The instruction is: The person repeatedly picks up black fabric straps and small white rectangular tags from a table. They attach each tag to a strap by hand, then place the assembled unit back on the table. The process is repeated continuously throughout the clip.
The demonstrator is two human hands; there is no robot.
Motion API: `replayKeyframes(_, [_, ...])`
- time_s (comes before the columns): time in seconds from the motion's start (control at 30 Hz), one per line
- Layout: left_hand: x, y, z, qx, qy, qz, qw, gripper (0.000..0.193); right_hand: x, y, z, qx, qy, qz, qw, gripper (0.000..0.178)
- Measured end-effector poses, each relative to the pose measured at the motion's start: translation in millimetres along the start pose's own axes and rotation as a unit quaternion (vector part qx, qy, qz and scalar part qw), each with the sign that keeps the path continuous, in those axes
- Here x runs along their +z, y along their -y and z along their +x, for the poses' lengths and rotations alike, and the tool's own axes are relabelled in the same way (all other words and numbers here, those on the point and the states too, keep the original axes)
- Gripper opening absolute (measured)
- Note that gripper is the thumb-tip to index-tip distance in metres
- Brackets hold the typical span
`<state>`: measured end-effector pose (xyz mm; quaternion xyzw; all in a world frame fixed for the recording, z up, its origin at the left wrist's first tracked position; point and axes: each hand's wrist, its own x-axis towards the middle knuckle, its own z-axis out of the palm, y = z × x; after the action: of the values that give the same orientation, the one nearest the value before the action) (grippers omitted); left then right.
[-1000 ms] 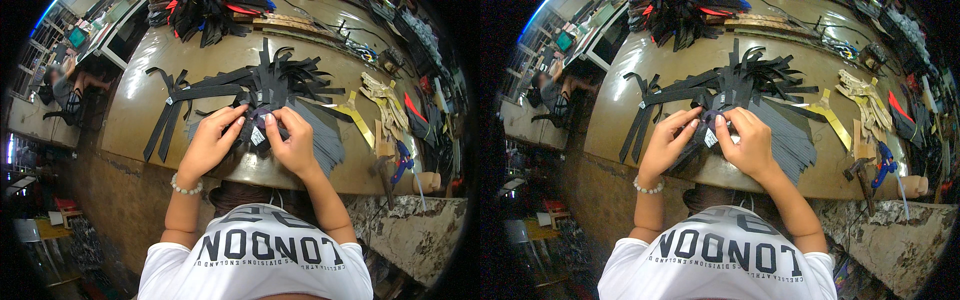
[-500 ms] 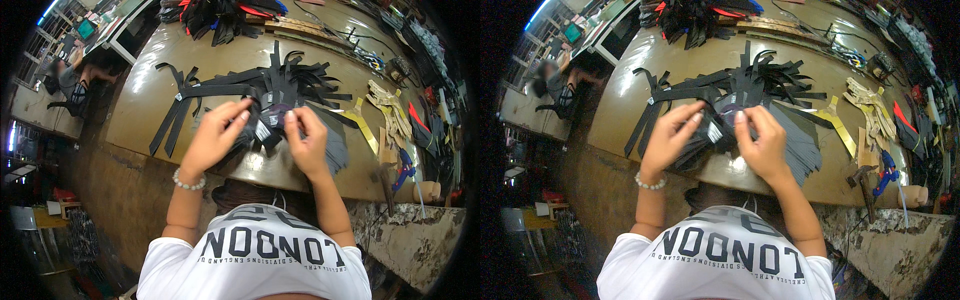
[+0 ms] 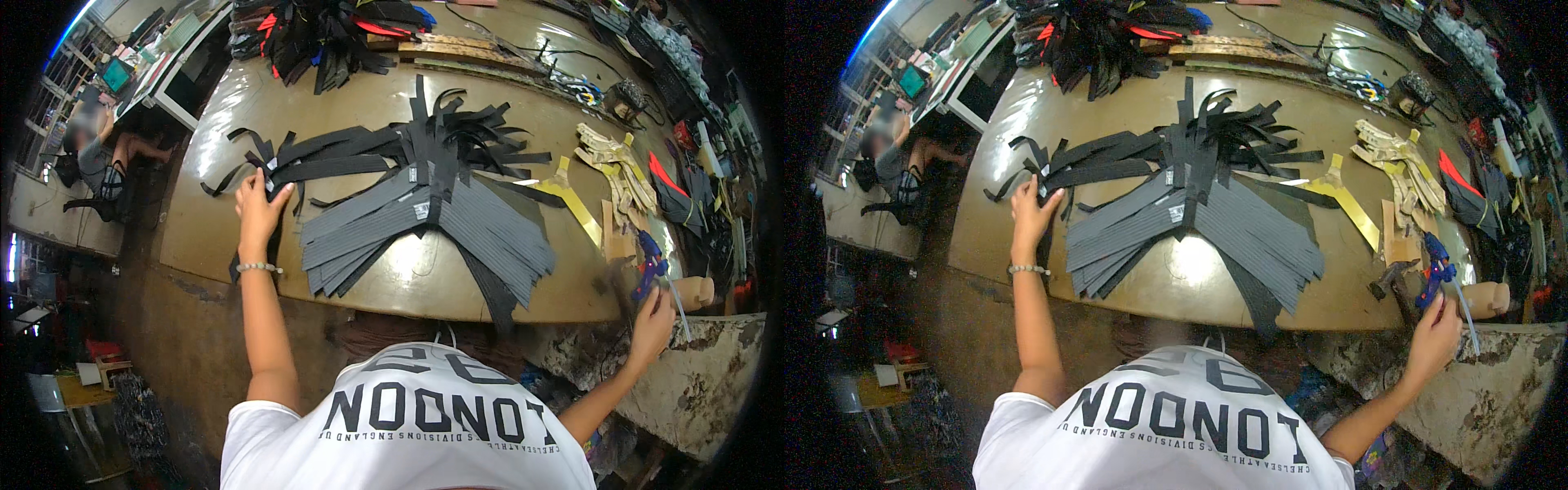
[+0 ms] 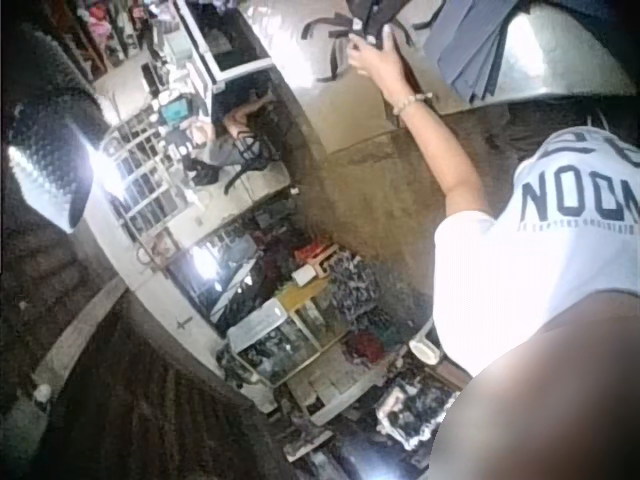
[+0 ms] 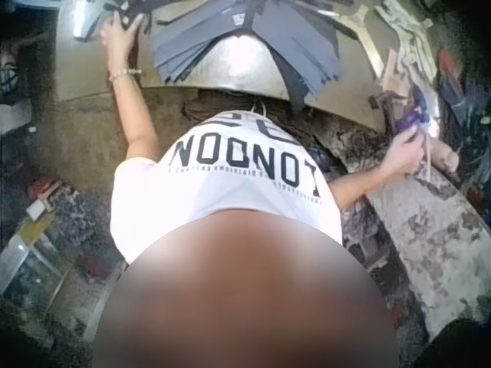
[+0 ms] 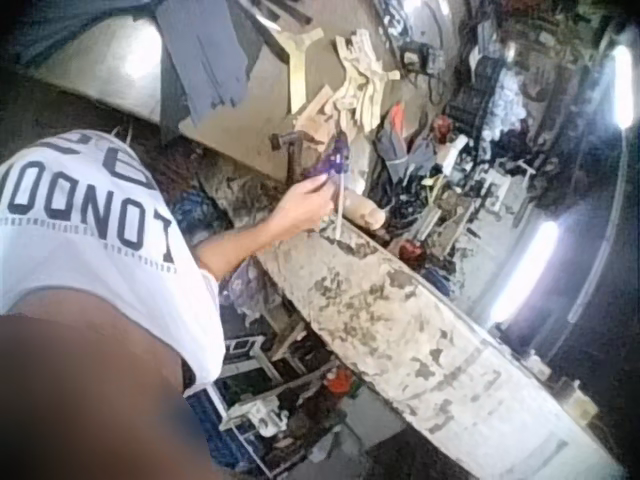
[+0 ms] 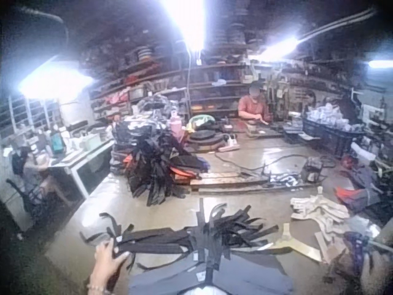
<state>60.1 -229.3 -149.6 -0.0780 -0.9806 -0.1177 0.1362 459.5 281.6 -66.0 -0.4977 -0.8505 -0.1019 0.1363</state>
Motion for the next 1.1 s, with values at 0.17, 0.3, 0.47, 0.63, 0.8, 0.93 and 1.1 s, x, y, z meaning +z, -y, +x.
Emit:
replayKeyframes(0.17, [-69.2, -86.0, -5.5, 0.084, -0.146, -0.012, 0.986, 0.039, 16.9, -1.4, -6.3, -0.097, -0.168, 0.239, 0.952, 0.026])
replayKeyframes(0.3, [-57.7, -182.7, -56.7, 0.285, -0.017, -0.260, 0.922, 0.034, 71.8, 30.1, 1.4, -0.133, -0.103, 0.273, 0.947, 0.028])
replayKeyframes(0.47, [-22.7, -202.7, -76.8, 0.240, -0.023, -0.301, 0.922, 0.031, 74.1, 36.9, -2.0, -0.057, -0.105, 0.281, 0.952, 0.028])
replayKeyframes(0.63, [-10.3, -200.6, -67.1, 0.134, 0.050, -0.430, 0.891, 0.013, 17.5, 129.9, -17.8, -0.021, 0.083, 0.619, 0.781, 0.019])
replayKeyframes(0.8, [-2.6, -205.9, -72.7, 0.166, -0.031, -0.414, 0.894, 0.009, 12.6, 279.7, -52.2, -0.148, 0.262, 0.720, 0.626, 0.018])
replayKeyframes(0.93, [-1.9, -200.5, -74.0, 0.156, -0.037, -0.423, 0.892, 0.009, 25.2, 303.5, -60.4, -0.142, 0.206, 0.719, 0.649, 0.016])
replayKeyframes(1.1, [5.3, -199.9, -73.7, 0.156, -0.046, -0.427, 0.890, 0.009, 34.2, 304.8, -63.6, -0.208, 0.154, 0.725, 0.638, 0.013])
